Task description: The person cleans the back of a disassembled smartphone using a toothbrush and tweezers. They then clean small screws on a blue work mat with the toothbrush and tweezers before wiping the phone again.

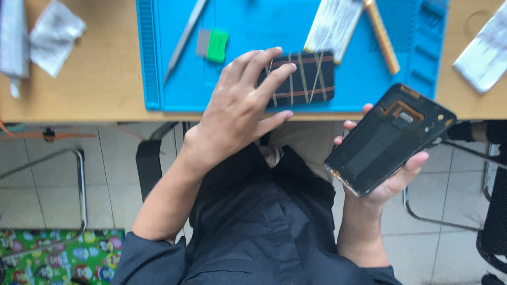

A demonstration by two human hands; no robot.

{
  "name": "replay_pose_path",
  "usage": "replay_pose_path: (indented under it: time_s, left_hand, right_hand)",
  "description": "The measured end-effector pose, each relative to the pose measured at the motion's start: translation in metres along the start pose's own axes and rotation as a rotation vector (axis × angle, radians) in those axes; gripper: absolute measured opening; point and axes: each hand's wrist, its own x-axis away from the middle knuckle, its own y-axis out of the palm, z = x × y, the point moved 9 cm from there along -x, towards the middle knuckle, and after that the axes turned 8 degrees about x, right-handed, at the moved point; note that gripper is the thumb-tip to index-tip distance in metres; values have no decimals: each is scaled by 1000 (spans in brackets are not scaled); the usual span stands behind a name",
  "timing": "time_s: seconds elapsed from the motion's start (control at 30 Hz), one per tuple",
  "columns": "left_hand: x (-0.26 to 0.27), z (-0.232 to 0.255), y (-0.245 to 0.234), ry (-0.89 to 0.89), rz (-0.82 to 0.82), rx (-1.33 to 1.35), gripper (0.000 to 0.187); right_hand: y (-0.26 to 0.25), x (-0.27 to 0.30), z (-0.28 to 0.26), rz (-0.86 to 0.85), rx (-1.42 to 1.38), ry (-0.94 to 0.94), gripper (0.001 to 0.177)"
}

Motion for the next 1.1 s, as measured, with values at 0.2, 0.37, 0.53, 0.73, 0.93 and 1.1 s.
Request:
replay_pose_path:
  time_s: [0.2, 0.37, 0.53, 0.73, 0.93, 1.1]
  left_hand:
    - [-24, -21, 29, 27, -251, -285, 94]
    - [-35, -24, 30, 92, -321, -330, 89]
    - [-60, -33, 14, 79, -333, -346, 86]
    - [-130, -99, -36, 117, -92, -343, 78]
    - [-156, -133, -21, 144, -81, -399, 79]
    - [-145, -73, 37, 179, -236, -215, 78]
  right_hand:
    - [-18, -17, -25, 103, -12, -137, 84]
    - [-21, -40, -36, 140, -27, -102, 81]
    - [-15, -58, -39, 54, -99, -81, 83]
    - [-3, -73, -21, 30, -123, -5, 88]
    - [-7, -76, -17, 108, -20, -3, 72]
    - [-12, -80, -12, 175, 73, -34, 70]
